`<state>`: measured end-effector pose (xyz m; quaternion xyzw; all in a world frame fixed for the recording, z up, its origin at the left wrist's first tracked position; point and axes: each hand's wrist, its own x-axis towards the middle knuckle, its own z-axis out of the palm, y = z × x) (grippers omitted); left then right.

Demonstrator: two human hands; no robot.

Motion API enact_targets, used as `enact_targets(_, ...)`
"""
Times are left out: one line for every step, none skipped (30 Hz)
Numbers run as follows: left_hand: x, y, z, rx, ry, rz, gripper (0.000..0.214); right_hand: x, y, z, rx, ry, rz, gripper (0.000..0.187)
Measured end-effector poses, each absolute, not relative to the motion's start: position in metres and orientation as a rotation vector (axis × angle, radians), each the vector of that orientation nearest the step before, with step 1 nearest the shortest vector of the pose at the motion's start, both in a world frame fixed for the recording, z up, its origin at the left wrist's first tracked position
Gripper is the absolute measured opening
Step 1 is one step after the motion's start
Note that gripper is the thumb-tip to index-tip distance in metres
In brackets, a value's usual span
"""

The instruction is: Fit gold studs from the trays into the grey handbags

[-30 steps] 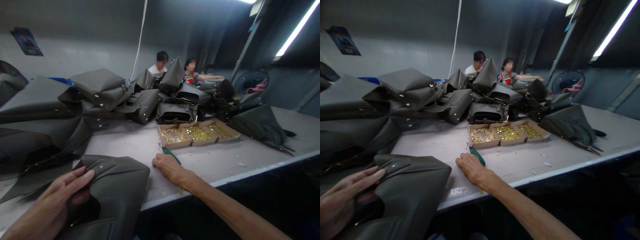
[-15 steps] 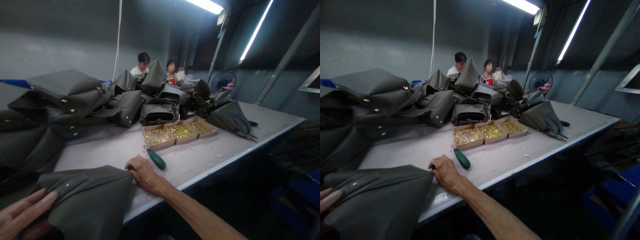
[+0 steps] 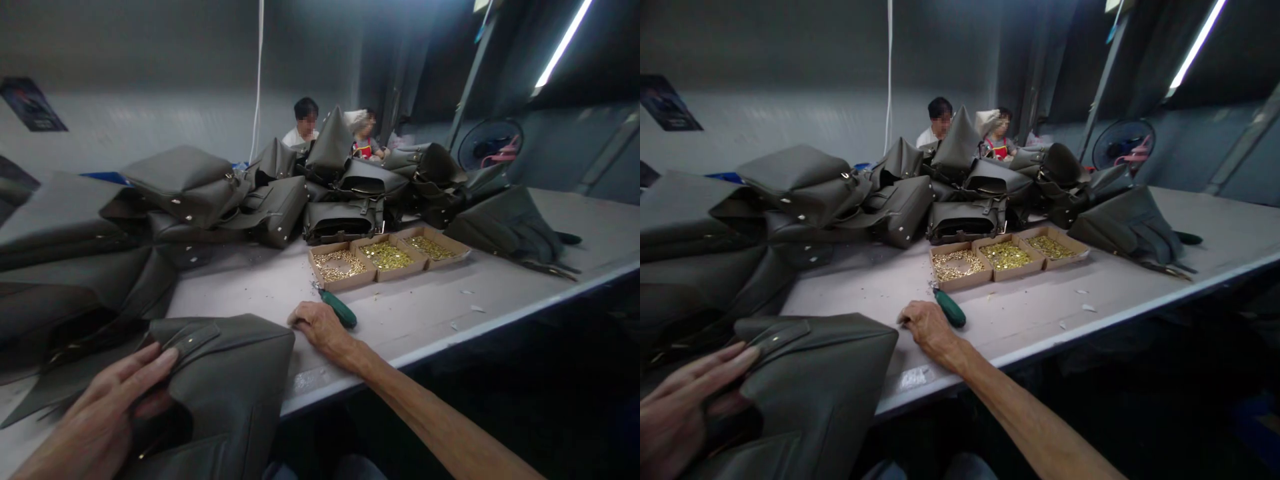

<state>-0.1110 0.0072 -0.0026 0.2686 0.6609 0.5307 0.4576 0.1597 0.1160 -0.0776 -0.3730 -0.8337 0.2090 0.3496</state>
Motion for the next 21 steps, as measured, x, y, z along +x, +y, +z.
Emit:
enact_targets(-0.105,0.005,0.006,0.645,1.611,1.307,0.058,0.160,0.116,-0.077,-0.963,-2.146,0.549,0.020)
enact_targets(-0.099,0.005,0.013,0.628,1.599,1.313,0.059,0.161,0.115,-0.077,-0.961,-2.135,0.553,0.020)
enact_targets(-0.095,0.006,0.018,0.620,1.584,1.319,0.061,0.162,0.115,-0.076,-0.963,-2.125,0.554,0.021)
enact_targets(-0.091,0.007,0.021,0.614,1.583,1.328,0.064,0.163,0.115,-0.075,-0.968,-2.117,0.554,0.021)
enact_targets(-0.089,0.008,0.023,0.609,1.581,1.335,0.067,0.164,0.115,-0.075,-0.974,-2.111,0.554,0.021)
enact_targets(-0.087,0.008,0.023,0.606,1.580,1.337,0.069,0.164,0.115,-0.074,-0.980,-2.107,0.555,0.022)
enact_targets(-0.087,0.008,0.024,0.605,1.576,1.332,0.069,0.165,0.115,-0.073,-0.986,-2.106,0.558,0.023)
enact_targets(-0.086,0.007,0.024,0.611,1.569,1.329,0.066,0.166,0.114,-0.072,-0.993,-2.107,0.562,0.024)
enact_targets(-0.086,0.006,0.024,0.629,1.555,1.314,0.059,0.167,0.114,-0.071,-1.001,-2.112,0.564,0.024)
enact_targets(-0.087,0.005,0.025,0.661,1.537,1.290,0.051,0.168,0.114,-0.070,-1.009,-2.121,0.565,0.024)
enact_targets(-0.087,0.004,0.025,0.694,1.519,1.268,0.043,0.169,0.113,-0.068,-1.020,-2.132,0.564,0.025)
enact_targets(-0.087,0.003,0.026,0.718,1.514,1.250,0.038,0.169,0.113,-0.067,-1.032,-2.148,0.560,0.025)
enact_targets(-0.088,0.003,0.027,0.724,1.514,1.229,0.035,0.169,0.114,-0.066,-1.045,-2.168,0.556,0.024)
enact_targets(-0.089,0.004,0.028,0.717,1.517,1.212,0.035,0.169,0.114,-0.066,-1.059,-2.192,0.551,0.024)
enact_targets(-0.089,0.004,0.029,0.702,1.522,1.201,0.038,0.169,0.115,-0.065,-1.076,-2.218,0.543,0.022)
enact_targets(-0.089,0.005,0.030,0.690,1.524,1.194,0.039,0.168,0.117,-0.065,-1.094,-2.247,0.532,0.021)
enact_targets(-0.088,0.005,0.032,0.688,1.517,1.183,0.038,0.167,0.118,-0.065,-1.114,-2.277,0.520,0.019)
enact_targets(-0.087,0.005,0.033,0.696,1.504,1.182,0.035,0.166,0.120,-0.066,-1.133,-2.306,0.504,0.018)
enact_targets(-0.085,0.004,0.035,0.713,1.482,1.190,0.033,0.165,0.122,-0.066,-1.149,-2.334,0.487,0.017)
enact_targets(-0.083,0.003,0.036,0.731,1.447,1.199,0.032,0.163,0.124,-0.066,-1.160,-2.359,0.467,0.017)
enact_targets(-0.081,0.002,0.037,0.747,1.402,1.200,0.032,0.162,0.125,-0.067,-1.164,-2.381,0.448,0.017)
